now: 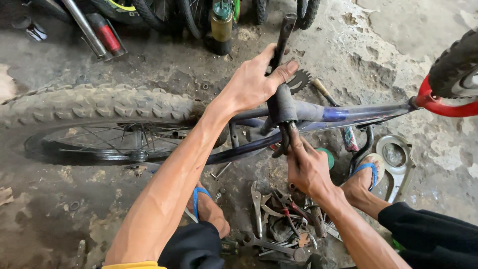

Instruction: Applying grease to a bicycle frame's bottom bracket shell and installing the crankset assembly.

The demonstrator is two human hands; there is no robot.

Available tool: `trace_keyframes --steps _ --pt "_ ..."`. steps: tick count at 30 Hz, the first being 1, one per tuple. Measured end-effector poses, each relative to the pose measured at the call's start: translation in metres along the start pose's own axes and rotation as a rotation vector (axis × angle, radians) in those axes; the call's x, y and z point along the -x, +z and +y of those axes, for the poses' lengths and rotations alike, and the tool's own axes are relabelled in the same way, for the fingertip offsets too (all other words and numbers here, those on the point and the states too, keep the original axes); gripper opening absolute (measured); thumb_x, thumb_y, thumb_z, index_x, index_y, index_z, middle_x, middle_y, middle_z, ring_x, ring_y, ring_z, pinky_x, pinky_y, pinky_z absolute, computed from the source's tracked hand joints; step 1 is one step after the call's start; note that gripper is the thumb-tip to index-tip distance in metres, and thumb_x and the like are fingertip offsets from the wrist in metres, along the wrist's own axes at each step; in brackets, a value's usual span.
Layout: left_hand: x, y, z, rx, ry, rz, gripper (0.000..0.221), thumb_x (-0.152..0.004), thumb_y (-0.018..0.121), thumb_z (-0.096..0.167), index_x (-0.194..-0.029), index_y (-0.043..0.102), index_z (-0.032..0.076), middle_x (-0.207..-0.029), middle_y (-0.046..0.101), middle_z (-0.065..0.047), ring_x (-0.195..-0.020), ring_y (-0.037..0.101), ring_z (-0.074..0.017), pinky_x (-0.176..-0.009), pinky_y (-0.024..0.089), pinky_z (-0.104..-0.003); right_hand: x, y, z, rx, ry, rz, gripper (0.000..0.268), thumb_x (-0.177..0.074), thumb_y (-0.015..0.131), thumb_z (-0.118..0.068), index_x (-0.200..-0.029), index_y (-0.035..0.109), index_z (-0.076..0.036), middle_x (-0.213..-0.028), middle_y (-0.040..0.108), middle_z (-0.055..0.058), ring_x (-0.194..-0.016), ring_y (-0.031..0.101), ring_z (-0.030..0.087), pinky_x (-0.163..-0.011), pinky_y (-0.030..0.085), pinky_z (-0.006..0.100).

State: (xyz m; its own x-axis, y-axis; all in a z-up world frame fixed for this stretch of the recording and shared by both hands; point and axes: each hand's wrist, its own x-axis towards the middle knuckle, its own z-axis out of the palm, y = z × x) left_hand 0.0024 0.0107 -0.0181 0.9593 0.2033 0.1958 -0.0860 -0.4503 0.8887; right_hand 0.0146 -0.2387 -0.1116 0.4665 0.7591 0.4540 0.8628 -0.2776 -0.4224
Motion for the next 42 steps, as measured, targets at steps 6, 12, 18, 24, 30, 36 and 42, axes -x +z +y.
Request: trace_keyframes --steps 6,12,18,24,30,36,42 --pt "0.001 0.000 0.001 0.006 0.008 0.008 0.072 -0.089 0.047 0.067 -0.140 0.051 0.017 -0.121 0.076 -0.011 -0.100 0.076 -0.0260 -0.087 0.056 -0.041 -0.005 0.008 0.027 0.371 -0.208 0.031 0.085 -0.085 0.070 -0.001 -0.159 0.029 0.003 -0.097 0.070 0.018 -0.052 0.055 0.022 -0.040 0.040 0.037" --pt "0.001 0.000 0.002 0.015 0.023 0.003 0.068 -0.089 0.047 0.068 -0.133 0.054 0.016 -0.115 0.079 -0.008 -0.100 0.078 -0.0219 -0.086 0.056 -0.038 -0.013 -0.023 0.011 0.594 -0.276 -0.153 0.063 -0.087 0.069 -0.012 -0.145 0.053 0.006 -0.081 0.059 0.007 -0.052 0.056 0.019 -0.045 0.043 0.031" --pt "0.000 -0.002 0.007 0.055 -0.002 -0.008 0.061 -0.091 0.051 0.061 -0.127 0.057 0.012 -0.119 0.074 -0.011 -0.106 0.074 -0.0257 -0.093 0.052 -0.042 -0.002 -0.034 0.019 0.627 -0.139 -0.481 0.063 -0.085 0.060 -0.019 -0.147 0.053 -0.028 -0.094 0.061 0.013 -0.067 0.066 0.026 -0.057 0.053 0.038" --pt "0.000 0.000 0.002 0.031 -0.032 0.001 0.069 -0.091 0.046 0.065 -0.128 0.055 0.008 -0.128 0.070 -0.016 -0.113 0.071 -0.0295 -0.094 0.052 -0.044 0.035 -0.025 -0.067 -0.084 0.136 0.041 0.057 -0.085 0.061 0.009 -0.141 0.056 0.001 -0.068 0.068 0.004 -0.042 0.045 0.010 -0.030 0.038 0.023" --pt "0.001 0.001 0.000 0.065 -0.015 0.019 0.055 -0.093 0.047 0.059 -0.118 0.056 0.011 -0.116 0.074 -0.012 -0.104 0.074 -0.0250 -0.089 0.054 -0.041 0.021 0.038 -0.094 -0.209 0.387 -0.060 0.090 -0.090 0.063 -0.007 -0.156 0.005 0.011 -0.101 0.077 0.008 -0.063 0.073 0.027 -0.050 0.054 0.039" --pt "0.000 0.002 -0.002 0.060 -0.046 0.024 0.065 -0.086 0.045 0.068 -0.114 0.056 0.011 -0.103 0.078 -0.011 -0.094 0.076 -0.0243 -0.083 0.057 -0.040 -0.005 0.064 -0.086 -0.019 0.466 0.094 0.083 -0.088 0.065 -0.012 -0.151 0.017 0.013 -0.111 0.073 0.015 -0.059 0.068 0.033 -0.047 0.049 0.046" --pt "0.005 0.002 0.003 0.179 -0.154 0.034 0.059 -0.092 0.053 0.066 -0.125 0.056 0.016 -0.113 0.073 -0.022 -0.111 0.071 -0.0449 -0.099 0.054 -0.056 -0.022 0.067 -0.095 0.111 0.528 0.146 0.067 -0.095 0.065 -0.034 -0.141 0.040 0.007 -0.084 0.072 0.018 -0.070 0.070 0.046 -0.052 0.052 0.061"
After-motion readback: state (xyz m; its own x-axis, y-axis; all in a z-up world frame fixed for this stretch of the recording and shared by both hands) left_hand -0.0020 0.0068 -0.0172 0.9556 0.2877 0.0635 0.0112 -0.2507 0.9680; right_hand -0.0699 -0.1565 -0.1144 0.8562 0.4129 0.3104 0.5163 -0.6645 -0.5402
